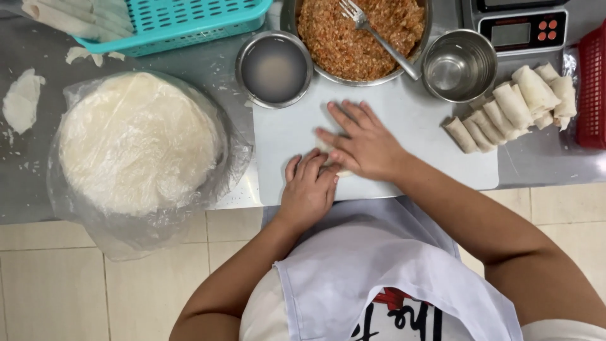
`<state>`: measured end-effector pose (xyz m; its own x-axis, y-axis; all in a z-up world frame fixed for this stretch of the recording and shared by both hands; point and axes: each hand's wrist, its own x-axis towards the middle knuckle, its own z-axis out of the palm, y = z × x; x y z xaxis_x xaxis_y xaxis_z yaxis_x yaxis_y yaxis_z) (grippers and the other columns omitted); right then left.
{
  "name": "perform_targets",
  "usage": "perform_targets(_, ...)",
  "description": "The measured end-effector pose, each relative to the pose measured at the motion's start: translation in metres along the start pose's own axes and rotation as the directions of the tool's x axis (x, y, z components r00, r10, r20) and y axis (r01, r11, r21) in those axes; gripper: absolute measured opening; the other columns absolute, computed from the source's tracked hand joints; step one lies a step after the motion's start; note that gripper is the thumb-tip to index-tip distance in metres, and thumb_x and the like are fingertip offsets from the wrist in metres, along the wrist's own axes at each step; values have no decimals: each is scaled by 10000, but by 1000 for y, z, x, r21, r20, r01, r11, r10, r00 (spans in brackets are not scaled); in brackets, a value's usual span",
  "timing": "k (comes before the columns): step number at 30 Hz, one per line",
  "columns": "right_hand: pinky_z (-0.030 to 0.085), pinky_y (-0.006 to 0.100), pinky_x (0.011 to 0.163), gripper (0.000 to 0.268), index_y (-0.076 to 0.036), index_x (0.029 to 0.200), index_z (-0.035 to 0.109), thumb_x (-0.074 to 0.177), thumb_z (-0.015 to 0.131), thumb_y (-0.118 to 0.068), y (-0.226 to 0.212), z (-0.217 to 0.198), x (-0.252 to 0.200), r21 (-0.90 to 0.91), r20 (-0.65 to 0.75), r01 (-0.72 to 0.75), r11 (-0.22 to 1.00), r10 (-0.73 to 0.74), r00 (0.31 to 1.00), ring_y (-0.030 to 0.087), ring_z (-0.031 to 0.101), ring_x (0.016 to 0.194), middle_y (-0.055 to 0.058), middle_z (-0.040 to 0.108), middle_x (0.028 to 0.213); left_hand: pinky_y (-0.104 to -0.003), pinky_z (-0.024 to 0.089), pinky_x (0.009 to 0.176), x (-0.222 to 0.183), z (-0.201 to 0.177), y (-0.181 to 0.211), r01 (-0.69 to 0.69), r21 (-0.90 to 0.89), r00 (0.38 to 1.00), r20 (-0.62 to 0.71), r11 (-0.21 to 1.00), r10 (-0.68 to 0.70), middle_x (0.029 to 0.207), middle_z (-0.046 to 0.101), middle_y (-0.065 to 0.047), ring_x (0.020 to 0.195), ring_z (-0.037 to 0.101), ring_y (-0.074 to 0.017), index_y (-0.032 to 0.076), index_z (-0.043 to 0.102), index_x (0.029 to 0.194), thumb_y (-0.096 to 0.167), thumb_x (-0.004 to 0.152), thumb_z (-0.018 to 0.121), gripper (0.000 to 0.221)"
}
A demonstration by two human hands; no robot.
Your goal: The person is preparing rolled food items by placing filling on a thin wrapper and rolling it up into a cylinder.
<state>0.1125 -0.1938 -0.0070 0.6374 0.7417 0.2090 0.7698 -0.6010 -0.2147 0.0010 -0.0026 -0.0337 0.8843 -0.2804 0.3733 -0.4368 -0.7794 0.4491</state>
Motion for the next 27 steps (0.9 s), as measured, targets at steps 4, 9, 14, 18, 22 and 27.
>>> perform_targets(4, 285, 542, 1209, 525, -314, 1417, 644, 1073, 333, -560, -8, 10, -4, 102, -5, 17, 995, -16, 1000, 431, 371, 1474, 111, 402, 1643, -553, 370, 1108, 0, -2, 1, -9, 19, 1000, -18, 1000, 9, 1268, 575, -141, 1307, 557, -376, 119, 680, 1140, 272, 1070, 515, 236)
perform_targets(9, 296, 543, 1209, 525, -317, 1423, 656, 1103, 306, -542, -3, 6, 5, 82, -40, -50, 995, 54, 998, 461, 359, 1469, 139, 427, 1620, -545, 420, 1110, 4, -2, 0, -55, 64, 998, -33, 996, 57, 1243, 609, -148, 1256, 612, -381, 128, 689, 1195, 261, 1056, 539, 243)
perform_targets(14, 272, 534, 1223, 497, -311, 1334, 716, 1108, 326, -520, -9, 10, 7, 147, 27, -68, 987, 65, 998, 452, 329, 1486, 118, 418, 1629, -549, 416, 1114, 3, -3, -3, -71, 47, 995, -61, 996, 74, 1250, 601, -127, 1284, 598, -362, 150, 691, 1194, 273, 1054, 547, 235)
perform_targets(18, 221, 539, 1242, 523, -329, 1412, 660, 1110, 298, -557, -7, -1, 0, 97, 46, -110, 989, 106, 993, 440, 297, 1506, 119, 376, 1654, -538, 426, 1106, -1, 4, -6, -75, 58, 993, -87, 996, 80, 1237, 607, -119, 1262, 611, -353, 168, 698, 1211, 298, 1053, 553, 251)
perform_targets(22, 227, 546, 1243, 523, -356, 1509, 541, 1079, 320, -554, -7, -9, -38, 59, 70, -83, 995, 79, 994, 457, 331, 1484, 119, 363, 1661, -536, 429, 1112, -1, 1, -7, -73, 56, 993, -91, 996, 78, 1233, 621, -123, 1258, 619, -353, 181, 694, 1246, 310, 1055, 540, 277)
perform_targets(27, 151, 591, 1257, 532, -394, 1526, 512, 1087, 280, -582, 9, -13, -83, -15, 94, -259, 966, 260, 961, 488, 275, 1511, 122, 343, 1681, -537, 436, 1108, 1, 1, -6, -77, 23, 993, -85, 997, 79, 1206, 640, -133, 1230, 637, -353, 170, 697, 1261, 299, 1057, 545, 286)
